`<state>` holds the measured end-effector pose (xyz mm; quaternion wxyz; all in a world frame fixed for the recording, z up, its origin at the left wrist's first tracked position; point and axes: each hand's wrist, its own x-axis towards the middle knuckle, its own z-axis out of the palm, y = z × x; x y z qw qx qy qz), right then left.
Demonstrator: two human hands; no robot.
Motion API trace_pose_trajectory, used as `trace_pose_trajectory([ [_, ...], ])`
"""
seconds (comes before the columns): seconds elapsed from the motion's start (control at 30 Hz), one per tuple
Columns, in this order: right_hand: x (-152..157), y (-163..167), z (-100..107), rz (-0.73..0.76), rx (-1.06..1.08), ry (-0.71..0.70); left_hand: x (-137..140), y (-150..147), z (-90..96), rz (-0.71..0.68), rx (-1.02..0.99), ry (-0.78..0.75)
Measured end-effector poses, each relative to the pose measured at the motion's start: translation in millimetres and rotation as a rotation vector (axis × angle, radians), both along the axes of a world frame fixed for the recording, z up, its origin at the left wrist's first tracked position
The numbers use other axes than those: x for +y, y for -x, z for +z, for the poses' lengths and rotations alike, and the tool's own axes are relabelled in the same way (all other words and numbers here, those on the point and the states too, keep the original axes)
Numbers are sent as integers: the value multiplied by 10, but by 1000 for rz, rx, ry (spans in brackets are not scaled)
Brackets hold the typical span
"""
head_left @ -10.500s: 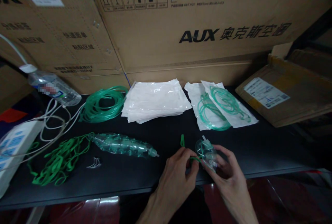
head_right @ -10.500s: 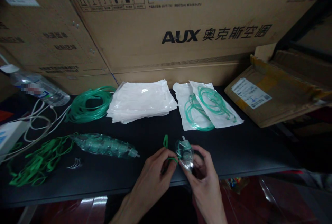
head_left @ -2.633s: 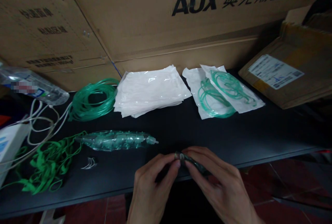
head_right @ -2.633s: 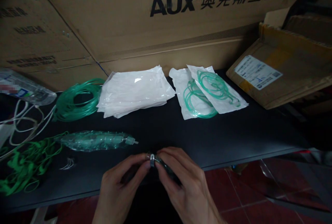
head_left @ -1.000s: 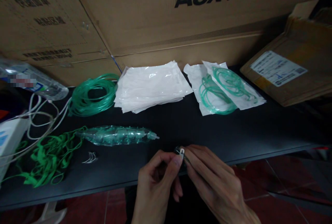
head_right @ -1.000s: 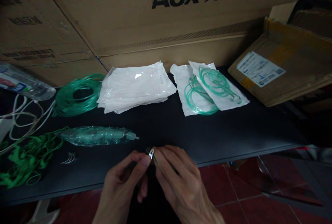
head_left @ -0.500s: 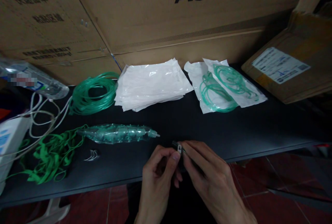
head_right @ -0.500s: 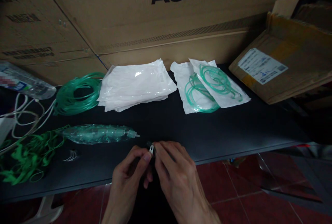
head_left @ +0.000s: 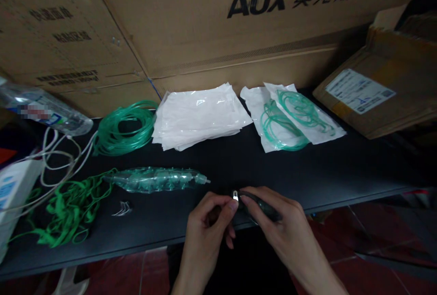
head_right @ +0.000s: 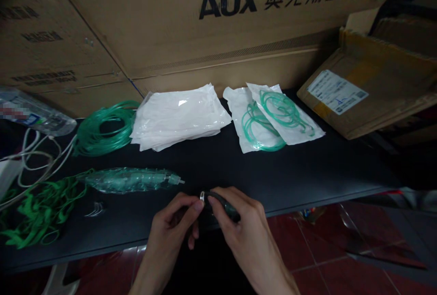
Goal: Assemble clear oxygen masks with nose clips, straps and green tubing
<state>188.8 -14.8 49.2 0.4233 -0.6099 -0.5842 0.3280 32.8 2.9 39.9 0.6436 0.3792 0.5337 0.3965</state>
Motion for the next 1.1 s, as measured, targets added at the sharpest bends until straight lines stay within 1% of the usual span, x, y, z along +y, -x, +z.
trace_pose_trajectory([
  [0.13,-5,-12,14,-10,11,92,-9,20,-53,-75,19,-51],
  [0.2,-7,-22,26,9,27,157,-8,26,-51,-77,26,-53],
  [0.27,-18,-38,38,46,63,205,-4,31,-21,-71,6,-19],
  [0.33,-43,-61,45,80,105,223,-1,43,31,-66,-17,71],
  [0.4,-80,-91,48,98,106,205,5,65,89,-52,-27,185],
  [0.47,-113,-122,50,123,53,167,14,92,132,-35,-25,260],
  [0.53,-129,-148,58,192,-6,119,24,118,149,-29,-36,293],
  [0.63,-121,-171,92,300,-21,41,30,142,137,-26,-39,315],
  [0.7,-112,-182,133,329,-15,54,27,155,116,-52,-6,312],
  [0.8,-114,-210,199,355,-17,177,25,190,84,-149,73,234],
  [0.9,-124,-253,238,374,-28,271,39,258,65,-196,128,66],
  [0.97,-119,-284,239,382,-24,311,48,310,69,-214,152,-86],
  [1.03,-101,-310,224,392,5,330,52,351,79,-264,153,-206],
  [1.1,-73,-329,202,392,38,329,51,373,82,-319,132,-228],
])
